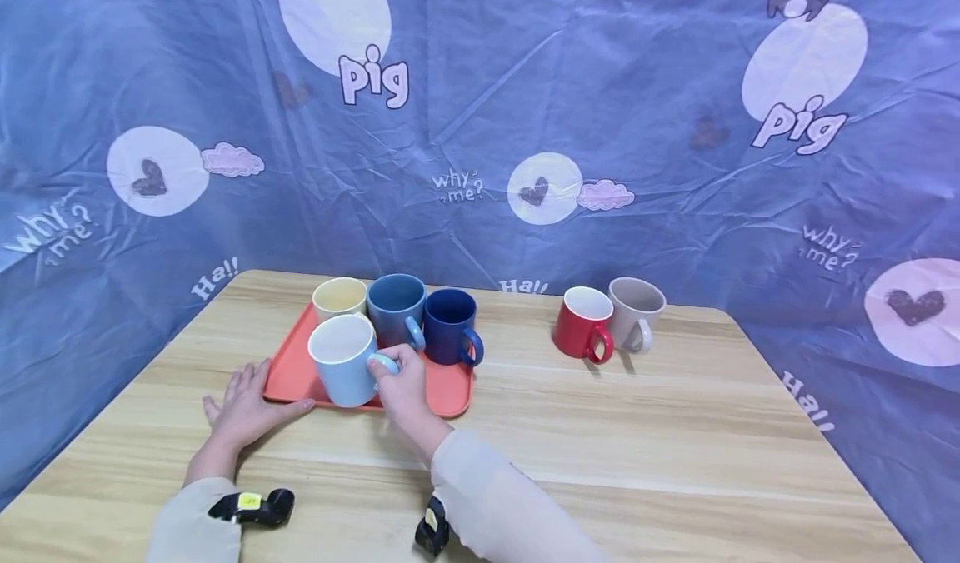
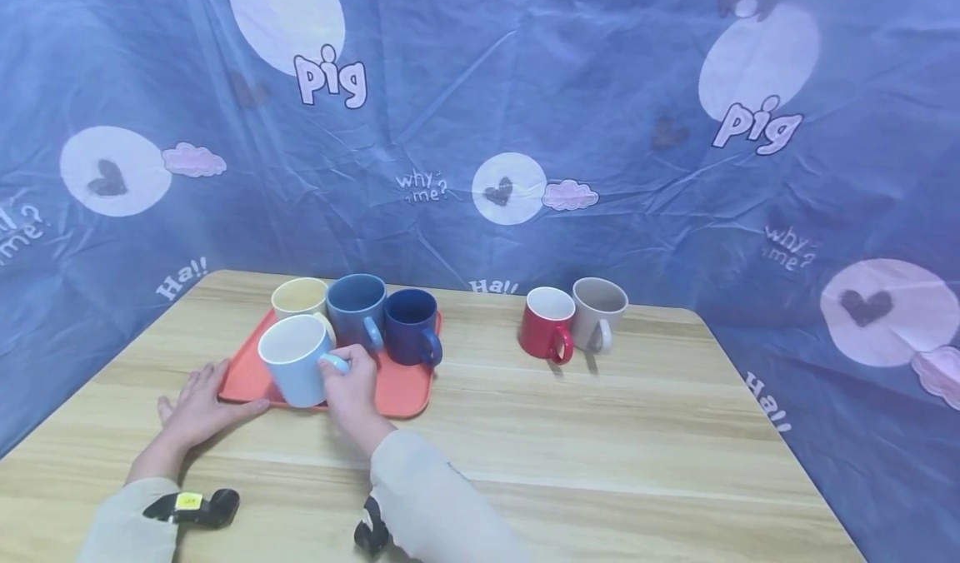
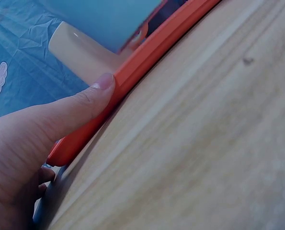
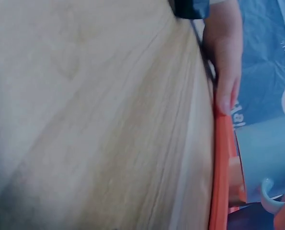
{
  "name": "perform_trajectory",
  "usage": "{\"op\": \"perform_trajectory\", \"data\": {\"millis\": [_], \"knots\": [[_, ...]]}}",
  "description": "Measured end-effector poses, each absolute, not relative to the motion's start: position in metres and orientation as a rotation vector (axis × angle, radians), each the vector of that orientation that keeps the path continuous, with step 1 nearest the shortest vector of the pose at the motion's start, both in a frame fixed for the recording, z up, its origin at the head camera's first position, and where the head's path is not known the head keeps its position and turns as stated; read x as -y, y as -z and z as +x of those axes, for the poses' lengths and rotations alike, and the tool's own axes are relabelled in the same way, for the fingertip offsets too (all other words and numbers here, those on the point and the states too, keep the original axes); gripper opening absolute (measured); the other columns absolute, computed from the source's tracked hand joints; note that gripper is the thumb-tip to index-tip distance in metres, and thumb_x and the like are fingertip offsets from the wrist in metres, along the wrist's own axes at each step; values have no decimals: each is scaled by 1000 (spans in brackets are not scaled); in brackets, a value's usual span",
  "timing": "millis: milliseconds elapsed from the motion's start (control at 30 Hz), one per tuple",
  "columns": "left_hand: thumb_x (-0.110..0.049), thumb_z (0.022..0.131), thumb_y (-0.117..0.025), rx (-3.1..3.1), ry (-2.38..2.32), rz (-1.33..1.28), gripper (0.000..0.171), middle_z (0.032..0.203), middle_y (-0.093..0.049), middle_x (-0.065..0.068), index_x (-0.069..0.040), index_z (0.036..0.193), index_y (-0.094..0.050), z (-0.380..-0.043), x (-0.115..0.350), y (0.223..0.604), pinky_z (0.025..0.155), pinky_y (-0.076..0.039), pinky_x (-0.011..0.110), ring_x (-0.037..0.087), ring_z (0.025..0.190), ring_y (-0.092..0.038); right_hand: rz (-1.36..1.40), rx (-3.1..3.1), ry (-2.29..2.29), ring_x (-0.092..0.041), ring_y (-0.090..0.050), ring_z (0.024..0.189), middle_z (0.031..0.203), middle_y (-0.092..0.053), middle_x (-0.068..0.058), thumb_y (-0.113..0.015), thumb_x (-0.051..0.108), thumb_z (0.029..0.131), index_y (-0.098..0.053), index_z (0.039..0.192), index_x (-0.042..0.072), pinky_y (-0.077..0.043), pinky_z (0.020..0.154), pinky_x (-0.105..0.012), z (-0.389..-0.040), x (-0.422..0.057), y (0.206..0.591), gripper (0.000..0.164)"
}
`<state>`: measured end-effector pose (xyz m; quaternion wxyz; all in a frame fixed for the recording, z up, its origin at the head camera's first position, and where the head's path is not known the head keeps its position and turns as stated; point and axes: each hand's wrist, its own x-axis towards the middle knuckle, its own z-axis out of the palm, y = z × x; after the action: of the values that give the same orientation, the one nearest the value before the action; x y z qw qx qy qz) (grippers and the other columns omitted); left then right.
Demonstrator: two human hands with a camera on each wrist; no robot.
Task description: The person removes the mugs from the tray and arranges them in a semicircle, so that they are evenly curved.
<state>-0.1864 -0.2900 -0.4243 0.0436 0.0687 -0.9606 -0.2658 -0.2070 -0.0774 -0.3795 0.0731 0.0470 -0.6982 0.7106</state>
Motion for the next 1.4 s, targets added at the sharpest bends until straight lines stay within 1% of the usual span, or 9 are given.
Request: {"op": "perform_trajectory", "data": {"millis": [100,233,300,533,667,833,1200,1300,1400], "knots": [[-67,60,-59,2937,820,211,113,131,-10,38,7,134,-14,-186,290,424,80,16,67,50,119,0,103,2041,-2247,-13,-51,74,76,-57,-2,-63,-2,75,-57,78,0,-47,64,-28,-204,74,376,7],[-66,61,-59,2930,820,203,112,131,-10,38,6,134,-14,-185,290,425,80,16,66,50,120,0,86,1926,-2408,-14,-54,73,78,-61,-7,-61,-4,75,-56,79,-3,-49,63,-31,-199,68,372,7],[-66,61,-59,2928,819,201,112,131,-10,37,6,134,-13,-185,290,426,80,16,66,50,120,1,91,1892,-2454,-14,-56,73,78,-61,-7,-61,-5,75,-55,79,-3,-49,66,-30,-198,64,370,7],[-67,61,-58,2938,821,203,113,132,-8,37,4,135,-12,-186,290,426,80,17,66,50,120,1,102,1814,-2555,-19,-60,73,79,-62,-12,-58,-7,77,-55,81,-6,-48,72,-35,-193,44,360,6],[-67,61,-58,2938,826,204,113,132,-8,37,5,135,-12,-186,290,426,80,18,65,50,120,2,103,1794,-2568,-20,-60,74,79,-62,-13,-57,-9,77,-54,82,-7,-47,74,-34,-189,34,354,6],[-67,60,-59,2938,830,205,114,131,-8,37,5,134,-12,-186,291,427,80,18,66,49,120,2,111,1805,-2561,-20,-61,76,80,-62,-11,-55,-8,78,-53,82,-6,-46,76,-35,-187,21,349,5],[-68,61,-58,2940,819,195,113,131,-8,37,5,135,-13,-186,291,427,79,17,66,50,120,2,80,1837,-2494,-13,-56,72,71,-58,-1,-55,-8,77,-54,82,-5,-45,75,-35,-188,-11,346,6],[-68,61,-58,2942,815,194,113,131,-9,37,5,135,-13,-186,291,427,79,17,66,50,120,1,70,1817,-2506,-13,-55,71,71,-58,-3,-54,-9,78,-54,82,-5,-45,75,-34,-189,-24,343,6],[-68,61,-58,2945,808,192,113,131,-9,38,5,134,-13,-186,291,427,79,17,66,50,120,1,66,1778,-2513,-14,-55,70,70,-57,-5,-53,-10,78,-54,80,-3,-45,72,-31,-190,-37,340,8]]}}
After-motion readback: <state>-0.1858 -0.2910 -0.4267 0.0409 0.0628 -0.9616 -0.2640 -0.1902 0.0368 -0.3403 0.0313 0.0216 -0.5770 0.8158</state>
